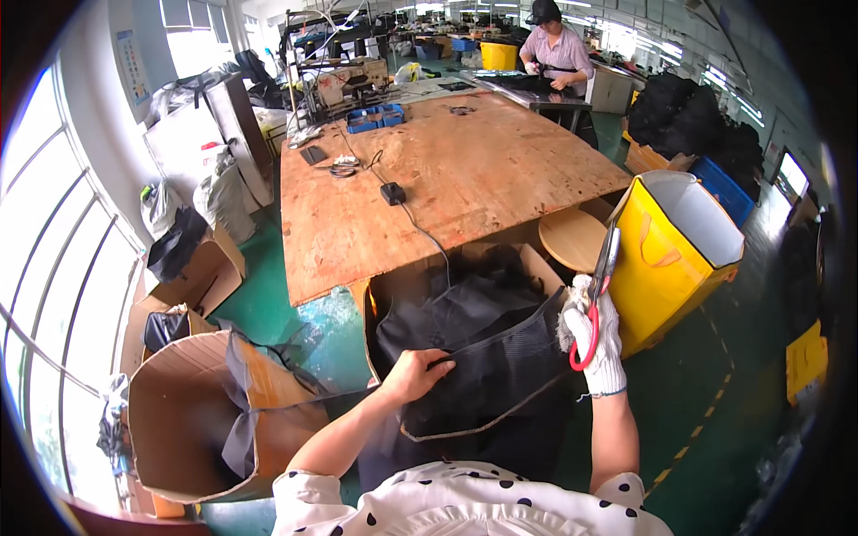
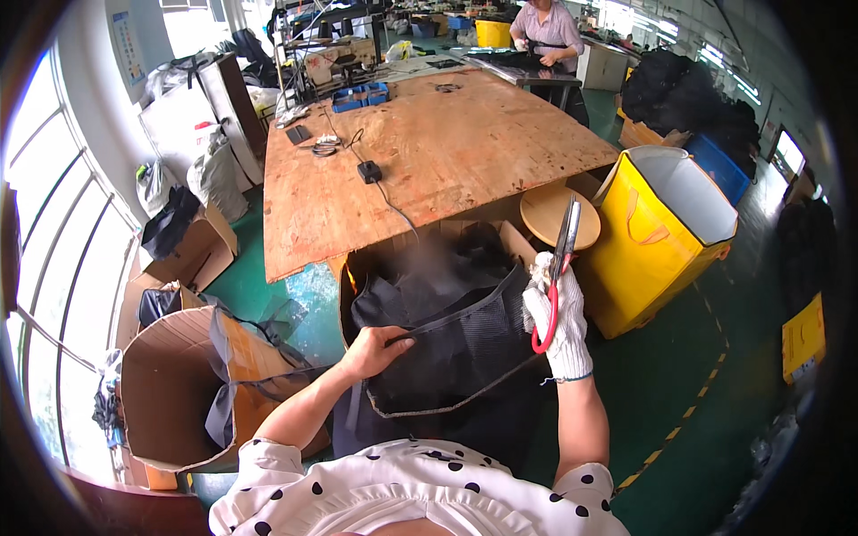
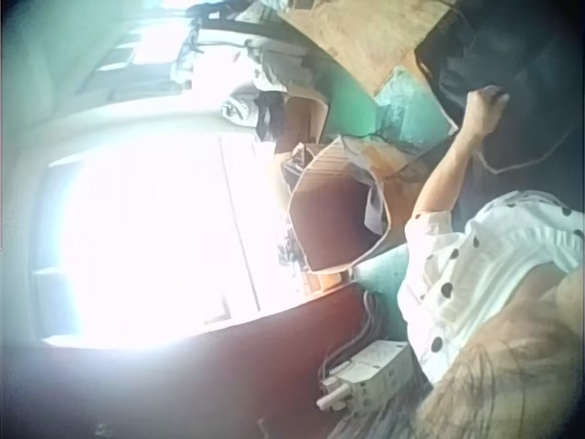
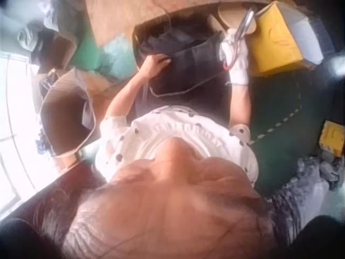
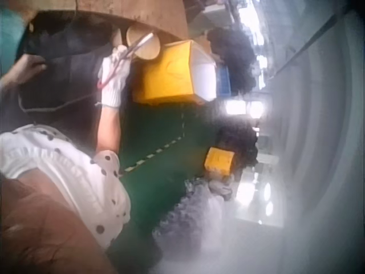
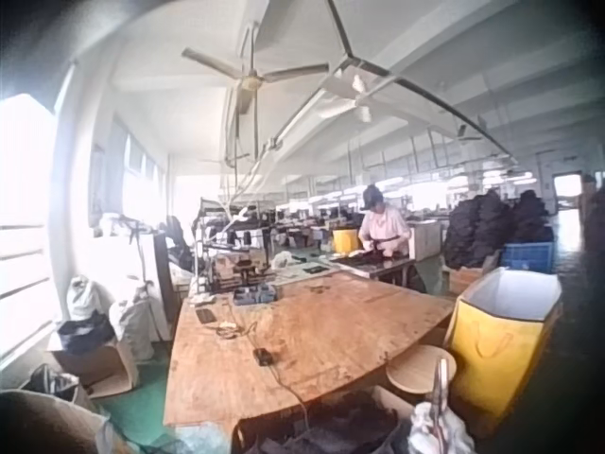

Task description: The person trims excess threads and material from black mesh pieces using scissors.

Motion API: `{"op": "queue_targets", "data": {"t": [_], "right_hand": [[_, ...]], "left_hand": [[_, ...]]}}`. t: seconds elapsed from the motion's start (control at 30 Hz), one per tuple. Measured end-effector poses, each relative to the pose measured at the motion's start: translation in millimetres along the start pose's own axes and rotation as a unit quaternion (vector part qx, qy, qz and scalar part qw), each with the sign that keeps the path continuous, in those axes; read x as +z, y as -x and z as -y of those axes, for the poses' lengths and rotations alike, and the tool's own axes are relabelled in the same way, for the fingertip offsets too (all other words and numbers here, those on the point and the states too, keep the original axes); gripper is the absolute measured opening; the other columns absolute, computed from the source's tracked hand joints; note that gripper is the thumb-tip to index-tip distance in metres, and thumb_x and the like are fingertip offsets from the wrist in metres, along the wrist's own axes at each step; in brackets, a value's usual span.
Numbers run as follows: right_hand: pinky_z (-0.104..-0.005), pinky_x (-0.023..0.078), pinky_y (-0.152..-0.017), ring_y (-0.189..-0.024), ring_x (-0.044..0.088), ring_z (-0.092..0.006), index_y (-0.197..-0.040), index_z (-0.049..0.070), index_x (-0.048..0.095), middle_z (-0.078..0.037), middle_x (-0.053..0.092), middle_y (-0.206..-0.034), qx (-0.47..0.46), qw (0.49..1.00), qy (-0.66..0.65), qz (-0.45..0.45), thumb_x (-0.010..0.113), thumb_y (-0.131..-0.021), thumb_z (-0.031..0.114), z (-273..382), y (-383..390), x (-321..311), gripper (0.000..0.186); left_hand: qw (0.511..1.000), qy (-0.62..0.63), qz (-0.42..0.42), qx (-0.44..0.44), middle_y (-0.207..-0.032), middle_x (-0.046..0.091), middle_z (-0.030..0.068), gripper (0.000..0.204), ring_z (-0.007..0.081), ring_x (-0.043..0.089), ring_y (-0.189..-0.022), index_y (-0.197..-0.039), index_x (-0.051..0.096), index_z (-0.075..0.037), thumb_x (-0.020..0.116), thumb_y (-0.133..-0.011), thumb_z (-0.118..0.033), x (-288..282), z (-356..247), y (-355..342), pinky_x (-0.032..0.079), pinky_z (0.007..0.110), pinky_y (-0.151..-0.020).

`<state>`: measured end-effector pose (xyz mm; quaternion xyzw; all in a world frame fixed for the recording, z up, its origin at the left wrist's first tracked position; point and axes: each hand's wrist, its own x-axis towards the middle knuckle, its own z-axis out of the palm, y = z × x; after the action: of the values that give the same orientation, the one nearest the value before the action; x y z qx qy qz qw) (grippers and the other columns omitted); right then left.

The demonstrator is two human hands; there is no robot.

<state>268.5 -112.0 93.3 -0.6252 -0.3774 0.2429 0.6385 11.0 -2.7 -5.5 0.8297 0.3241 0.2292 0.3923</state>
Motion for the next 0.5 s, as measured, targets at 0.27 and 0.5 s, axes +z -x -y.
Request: {"op": "queue_targets", "data": {"t": [0.27, 0.5], "right_hand": [[-0.0271, 0.041, -0.043, -0.048, 0.05, -0.013, -0.079, 0.01, 0.042, 0.0, 0.04, -0.061, -0.034, 0.999, -0.027, -0.004, 0.05, -0.073, 0.004, -8.8, -9.1, 8.1, 0.012], [-0.024, 0.034, -0.039, -0.044, 0.038, -0.0088, -0.077, 0.014, 0.039, 0.004, 0.034, -0.061, 0.085, 0.946, -0.311, 0.039, 0.046, -0.08, 0.0, -40.5, -32.5, 6.2, 0.016]], "left_hand": [[0.859, 0.454, 0.214, -0.101, -0.07, 0.057, -0.0018, 0.024, 0.0073, 0.051, -0.063, -0.087, 0.063, -0.003, 0.064, -0.085, -0.027, -56.4, -15.3, -12.8, 0.036, 0.019, -0.055], [0.7, 0.675, 0.201, -0.12, -0.129, 0.044, 0.0261, 0.025, 0.036, 0.052, -0.111, -0.099, 0.058, -0.004, 0.059, -0.087, -0.026, -21.1, -6.9, -11.0, 0.042, 0.038, -0.095]]}}
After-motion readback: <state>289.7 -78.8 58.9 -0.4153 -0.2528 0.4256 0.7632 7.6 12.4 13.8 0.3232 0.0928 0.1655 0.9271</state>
